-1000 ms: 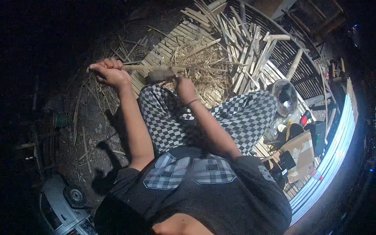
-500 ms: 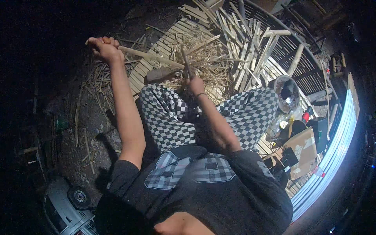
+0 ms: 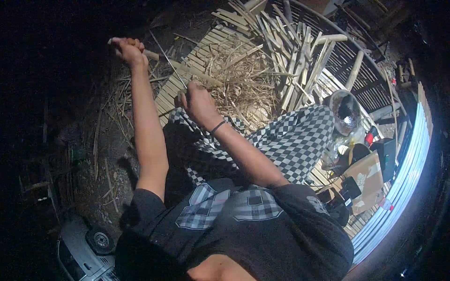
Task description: The person shaves a bamboo stick using a knife, repeatedly scraping the blade against the wood while holding the stick over a pile of shavings.
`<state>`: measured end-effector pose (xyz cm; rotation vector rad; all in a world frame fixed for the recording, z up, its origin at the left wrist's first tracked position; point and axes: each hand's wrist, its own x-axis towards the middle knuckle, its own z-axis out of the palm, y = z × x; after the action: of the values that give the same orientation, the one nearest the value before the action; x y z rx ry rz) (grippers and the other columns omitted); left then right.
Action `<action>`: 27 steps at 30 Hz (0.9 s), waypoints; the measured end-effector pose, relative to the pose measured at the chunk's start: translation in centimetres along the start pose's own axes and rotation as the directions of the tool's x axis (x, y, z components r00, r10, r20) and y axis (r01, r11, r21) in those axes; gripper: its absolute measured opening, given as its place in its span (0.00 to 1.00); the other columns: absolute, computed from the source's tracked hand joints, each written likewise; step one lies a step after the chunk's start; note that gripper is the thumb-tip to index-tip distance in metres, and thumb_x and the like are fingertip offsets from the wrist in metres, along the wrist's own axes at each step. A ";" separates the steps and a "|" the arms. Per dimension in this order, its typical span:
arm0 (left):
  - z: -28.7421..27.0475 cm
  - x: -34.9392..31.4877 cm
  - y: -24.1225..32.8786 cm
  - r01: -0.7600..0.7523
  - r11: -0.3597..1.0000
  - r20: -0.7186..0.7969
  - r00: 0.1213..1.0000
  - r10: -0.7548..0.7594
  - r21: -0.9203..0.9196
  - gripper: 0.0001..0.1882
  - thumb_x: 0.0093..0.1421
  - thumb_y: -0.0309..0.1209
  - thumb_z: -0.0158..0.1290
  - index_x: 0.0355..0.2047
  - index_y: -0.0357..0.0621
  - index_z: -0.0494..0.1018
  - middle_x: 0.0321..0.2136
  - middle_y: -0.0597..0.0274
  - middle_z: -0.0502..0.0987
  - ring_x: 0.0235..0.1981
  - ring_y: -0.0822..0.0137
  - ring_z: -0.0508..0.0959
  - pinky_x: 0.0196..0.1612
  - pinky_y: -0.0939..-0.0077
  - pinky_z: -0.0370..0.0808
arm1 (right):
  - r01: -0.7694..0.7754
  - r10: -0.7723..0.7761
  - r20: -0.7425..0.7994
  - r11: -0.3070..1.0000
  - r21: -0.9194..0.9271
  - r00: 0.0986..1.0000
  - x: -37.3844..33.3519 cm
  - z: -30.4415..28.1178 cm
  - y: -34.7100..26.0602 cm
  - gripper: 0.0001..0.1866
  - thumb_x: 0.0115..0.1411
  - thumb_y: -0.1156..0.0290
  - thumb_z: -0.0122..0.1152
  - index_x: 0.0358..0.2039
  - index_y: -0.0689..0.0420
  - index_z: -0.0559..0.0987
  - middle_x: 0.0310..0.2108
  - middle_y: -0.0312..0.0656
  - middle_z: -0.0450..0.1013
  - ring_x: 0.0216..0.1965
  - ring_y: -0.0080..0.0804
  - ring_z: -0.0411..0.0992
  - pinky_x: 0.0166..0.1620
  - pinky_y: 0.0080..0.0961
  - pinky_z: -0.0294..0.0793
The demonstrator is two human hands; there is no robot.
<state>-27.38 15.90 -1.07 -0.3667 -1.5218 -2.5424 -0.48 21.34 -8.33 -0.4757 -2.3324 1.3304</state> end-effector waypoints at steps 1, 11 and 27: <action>-0.5 1.2 0.1 0.036 0.999 0.204 0.978 -0.030 -0.024 0.22 0.70 0.55 0.38 0.32 0.49 0.61 0.21 0.68 0.62 0.19 0.72 0.62 0.21 0.71 0.61 | 0.007 -0.007 0.007 1.000 0.005 1.000 -0.6 0.3 -0.1 0.14 0.62 0.65 0.58 0.37 0.64 0.72 0.25 0.61 0.74 0.31 0.64 0.73 0.34 0.51 0.71; 9.8 3.5 -3.0 0.328 0.921 0.617 0.687 -0.385 0.210 0.14 0.69 0.31 0.47 0.52 0.39 0.70 0.41 0.49 0.79 0.43 0.54 0.81 0.48 0.53 0.80 | -0.342 0.351 -0.111 0.935 0.093 0.930 -10.0 -3.5 10.5 0.18 0.64 0.61 0.56 0.43 0.66 0.74 0.24 0.56 0.74 0.27 0.52 0.74 0.33 0.40 0.72; 10.0 -0.5 -8.5 0.308 0.803 0.605 0.534 -0.590 0.511 0.15 0.71 0.38 0.45 0.50 0.44 0.71 0.45 0.61 0.80 0.49 0.64 0.79 0.54 0.56 0.71 | -0.401 0.405 -0.156 0.914 0.060 0.901 -10.8 -1.7 16.6 0.19 0.62 0.58 0.56 0.37 0.65 0.77 0.19 0.45 0.72 0.20 0.32 0.70 0.26 0.32 0.69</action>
<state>-27.80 28.72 -3.91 -1.2359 -2.6415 -2.4910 11.14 25.46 -23.90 -1.0667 -2.1470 1.4322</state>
